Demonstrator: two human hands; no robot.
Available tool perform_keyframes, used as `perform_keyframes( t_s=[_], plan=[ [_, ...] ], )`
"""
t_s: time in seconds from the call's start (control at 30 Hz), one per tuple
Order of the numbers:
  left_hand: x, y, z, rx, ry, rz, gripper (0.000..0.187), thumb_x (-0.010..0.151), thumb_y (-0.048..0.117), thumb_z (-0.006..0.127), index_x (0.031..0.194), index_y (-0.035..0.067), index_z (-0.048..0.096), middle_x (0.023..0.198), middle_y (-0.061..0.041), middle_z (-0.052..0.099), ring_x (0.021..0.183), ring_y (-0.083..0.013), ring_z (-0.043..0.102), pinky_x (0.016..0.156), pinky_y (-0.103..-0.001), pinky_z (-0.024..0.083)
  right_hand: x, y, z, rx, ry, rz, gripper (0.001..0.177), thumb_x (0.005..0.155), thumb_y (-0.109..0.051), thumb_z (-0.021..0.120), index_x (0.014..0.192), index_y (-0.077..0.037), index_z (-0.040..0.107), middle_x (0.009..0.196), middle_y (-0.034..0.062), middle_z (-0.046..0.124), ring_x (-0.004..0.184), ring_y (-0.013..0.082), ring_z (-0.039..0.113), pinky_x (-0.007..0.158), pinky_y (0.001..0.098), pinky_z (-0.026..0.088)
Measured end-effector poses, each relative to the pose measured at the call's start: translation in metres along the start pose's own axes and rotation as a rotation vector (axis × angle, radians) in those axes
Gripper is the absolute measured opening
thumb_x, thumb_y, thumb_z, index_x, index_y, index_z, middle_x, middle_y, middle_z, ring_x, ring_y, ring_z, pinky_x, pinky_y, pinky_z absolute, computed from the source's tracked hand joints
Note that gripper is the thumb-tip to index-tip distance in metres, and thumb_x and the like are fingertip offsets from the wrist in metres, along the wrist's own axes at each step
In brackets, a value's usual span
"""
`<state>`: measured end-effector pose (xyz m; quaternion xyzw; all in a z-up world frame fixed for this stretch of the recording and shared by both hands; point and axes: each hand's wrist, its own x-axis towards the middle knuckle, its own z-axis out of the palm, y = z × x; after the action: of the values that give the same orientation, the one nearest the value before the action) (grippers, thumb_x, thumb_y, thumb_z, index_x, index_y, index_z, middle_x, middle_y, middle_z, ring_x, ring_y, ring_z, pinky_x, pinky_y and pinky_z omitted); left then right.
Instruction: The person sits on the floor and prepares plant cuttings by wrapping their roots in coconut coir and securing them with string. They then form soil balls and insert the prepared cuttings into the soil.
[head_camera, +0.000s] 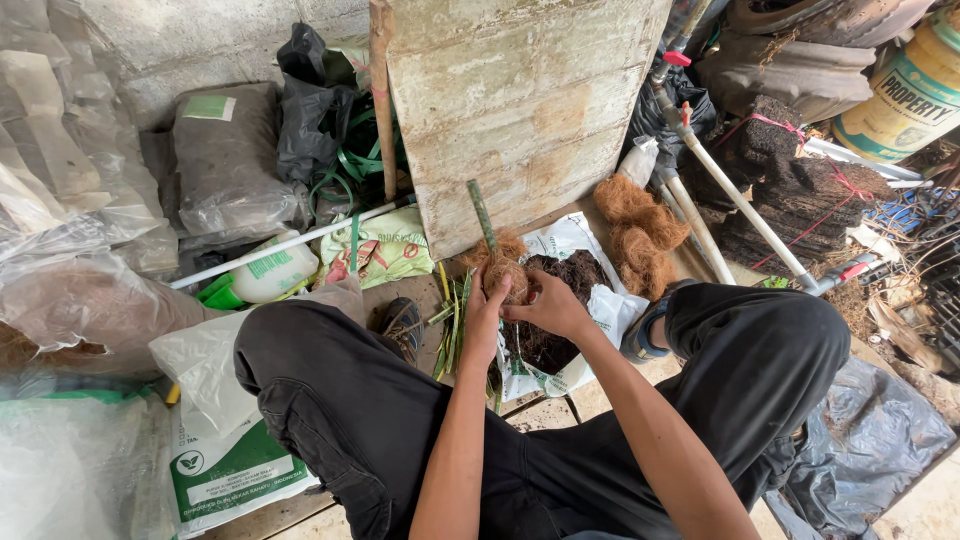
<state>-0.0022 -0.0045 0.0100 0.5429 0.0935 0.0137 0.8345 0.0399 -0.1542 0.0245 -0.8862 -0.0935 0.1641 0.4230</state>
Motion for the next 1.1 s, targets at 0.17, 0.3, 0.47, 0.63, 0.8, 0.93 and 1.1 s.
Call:
perform_keyframes(
  t_s=[0.17,0.3,0.47,0.63,0.8,0.93,1.1],
  plan=[
    [0.016,-0.018,-0.007,-0.045,-0.008,-0.017,0.077,0.094,0.045,0.064,0.157,0.008,0.041,0.155,-0.009,0.05,0.144,-0.0221,0.047,0.118,-0.036,0.032,0.013,0.018,0.0,0.281,-0.03,-0.044,0.078,0.067,-0.039,0.096,0.125,0.006,0.07,0.091,0.0067,0.076,0.081,0.0116,0.069,0.074,0.0272,0.055],
    [0.051,-0.053,-0.018,0.018,0.132,-0.152,0.062,0.096,0.04,0.059,0.15,0.011,0.051,0.153,-0.004,0.053,0.143,-0.0182,0.045,0.117,-0.035,0.029,0.034,0.039,0.003,0.397,-0.065,0.172,0.077,0.068,-0.027,0.094,0.135,-0.001,0.064,0.092,0.0105,0.072,0.072,0.0174,0.064,0.055,0.0307,0.05],
    [0.106,-0.107,-0.023,-0.038,0.237,-0.127,0.046,0.092,0.026,0.066,0.133,0.005,0.068,0.137,-0.009,0.068,0.127,-0.0223,0.061,0.105,-0.038,0.045,0.084,0.083,0.008,0.506,-0.01,0.258,0.08,0.066,-0.017,0.093,0.138,-0.003,0.06,0.106,0.0072,0.074,0.084,0.0163,0.072,0.058,0.0297,0.054],
    [0.149,-0.146,-0.031,0.079,0.22,-0.223,0.05,0.093,0.025,0.065,0.138,0.004,0.062,0.133,-0.009,0.07,0.119,-0.0199,0.066,0.096,-0.034,0.051,0.143,0.133,0.018,0.571,0.063,0.241,0.09,0.062,-0.013,0.097,0.141,-0.002,0.056,0.11,0.0115,0.075,0.092,0.0195,0.073,0.075,0.0328,0.06],
    [0.203,-0.159,-0.03,0.169,0.139,-0.132,0.053,0.094,0.022,0.065,0.143,0.003,0.06,0.13,-0.01,0.074,0.117,-0.0184,0.07,0.097,-0.029,0.052,0.202,0.156,0.021,0.415,0.128,0.188,0.089,0.059,-0.01,0.098,0.14,-0.007,0.061,0.113,0.0114,0.076,0.1,0.0206,0.07,0.087,0.0331,0.056],
    [0.237,-0.154,-0.022,0.29,0.093,-0.351,0.066,0.095,0.02,0.057,0.159,0.017,0.039,0.129,-0.021,0.071,0.093,-0.0165,0.067,0.075,-0.026,0.052,0.252,0.168,0.016,0.25,0.135,0.284,0.088,0.064,-0.014,0.096,0.144,-0.01,0.057,0.124,0.0099,0.072,0.103,0.0223,0.071,0.089,0.0381,0.057],
    [0.272,-0.152,-0.006,0.342,0.051,-0.416,0.075,0.09,0.016,0.058,0.16,0.022,0.033,0.152,-0.016,0.054,0.08,-0.007,0.068,0.064,-0.021,0.056,0.298,0.199,0.022,0.242,0.209,0.133,0.089,0.06,-0.008,0.096,0.141,-0.009,0.058,0.128,0.0116,0.072,0.113,0.0212,0.069,0.099,0.0339,0.054]
  ],
)
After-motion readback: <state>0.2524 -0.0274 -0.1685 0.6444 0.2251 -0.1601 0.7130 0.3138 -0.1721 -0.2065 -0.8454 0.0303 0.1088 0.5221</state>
